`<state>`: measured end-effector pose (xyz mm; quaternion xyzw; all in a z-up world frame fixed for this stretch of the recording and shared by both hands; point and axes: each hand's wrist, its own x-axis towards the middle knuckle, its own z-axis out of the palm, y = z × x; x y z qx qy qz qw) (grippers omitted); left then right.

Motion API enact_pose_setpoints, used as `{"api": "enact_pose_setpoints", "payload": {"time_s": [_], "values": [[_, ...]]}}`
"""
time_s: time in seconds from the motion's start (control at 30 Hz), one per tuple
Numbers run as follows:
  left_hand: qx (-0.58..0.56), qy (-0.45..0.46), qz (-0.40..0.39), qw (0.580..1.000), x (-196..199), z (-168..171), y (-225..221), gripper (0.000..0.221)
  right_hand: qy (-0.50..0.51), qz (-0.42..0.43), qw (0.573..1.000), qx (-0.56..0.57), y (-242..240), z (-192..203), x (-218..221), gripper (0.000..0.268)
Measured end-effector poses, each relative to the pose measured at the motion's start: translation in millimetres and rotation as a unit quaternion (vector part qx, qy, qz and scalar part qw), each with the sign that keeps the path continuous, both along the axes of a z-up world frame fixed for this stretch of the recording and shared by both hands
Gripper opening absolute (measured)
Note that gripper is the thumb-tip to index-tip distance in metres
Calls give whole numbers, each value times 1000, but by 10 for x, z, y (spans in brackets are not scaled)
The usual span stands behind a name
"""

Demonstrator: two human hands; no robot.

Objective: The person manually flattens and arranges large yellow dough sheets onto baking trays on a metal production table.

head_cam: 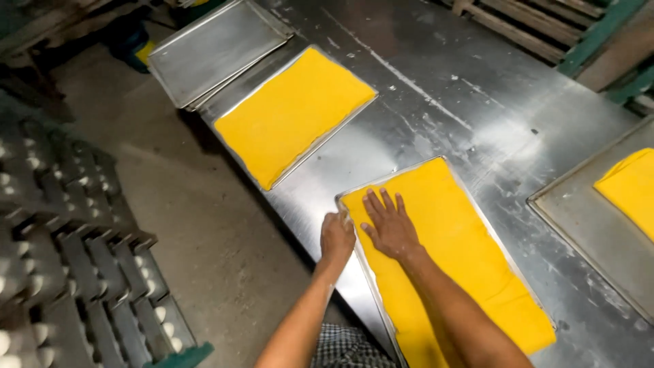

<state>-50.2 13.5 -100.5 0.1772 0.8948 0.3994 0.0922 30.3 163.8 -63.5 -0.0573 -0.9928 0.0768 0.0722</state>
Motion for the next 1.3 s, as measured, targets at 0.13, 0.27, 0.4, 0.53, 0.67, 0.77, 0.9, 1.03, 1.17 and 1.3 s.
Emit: {"api": "enact_pose_setpoints", "payload": {"time_s": [0.13,0.27,0.4,0.53,0.67,0.77,0.9,1.03,1.17,1.3], "values": [[-8,135,-103,985,-426,386,313,50,1,-34,999,-14,-61,40,-18,66],[-151,83,-267,948,-784,459,472,46,21,-117,992,-42,-75,-29,37,67],[-45,155,-332,930,-1217,494,565,34,18,-294,955,-22,-145,-95,80,69],[-32,128,-441,888,-1444,-174,724,14,-15,-364,931,-21,-286,-92,-173,71],[-49,52,-434,898,-1472,-3,524,15,-1,-359,931,-64,-493,-74,-402,77],[-39,37,-456,888,-1535,-112,432,16,-7,-366,928,-71,-580,-41,-457,78],[-46,-12,-446,894,-1561,-151,437,21,-17,-385,920,-65,-806,-97,-616,80],[-65,3,-481,874,-1611,-50,315,23,18,-383,921,-73,-835,-77,-712,82],[-91,40,-527,844,-1637,-53,176,22,4,-352,926,-133,-827,114,-784,83],[-62,91,-516,850,-1658,-226,93,24,45,-359,911,-198,-752,108,-466,72]]}}
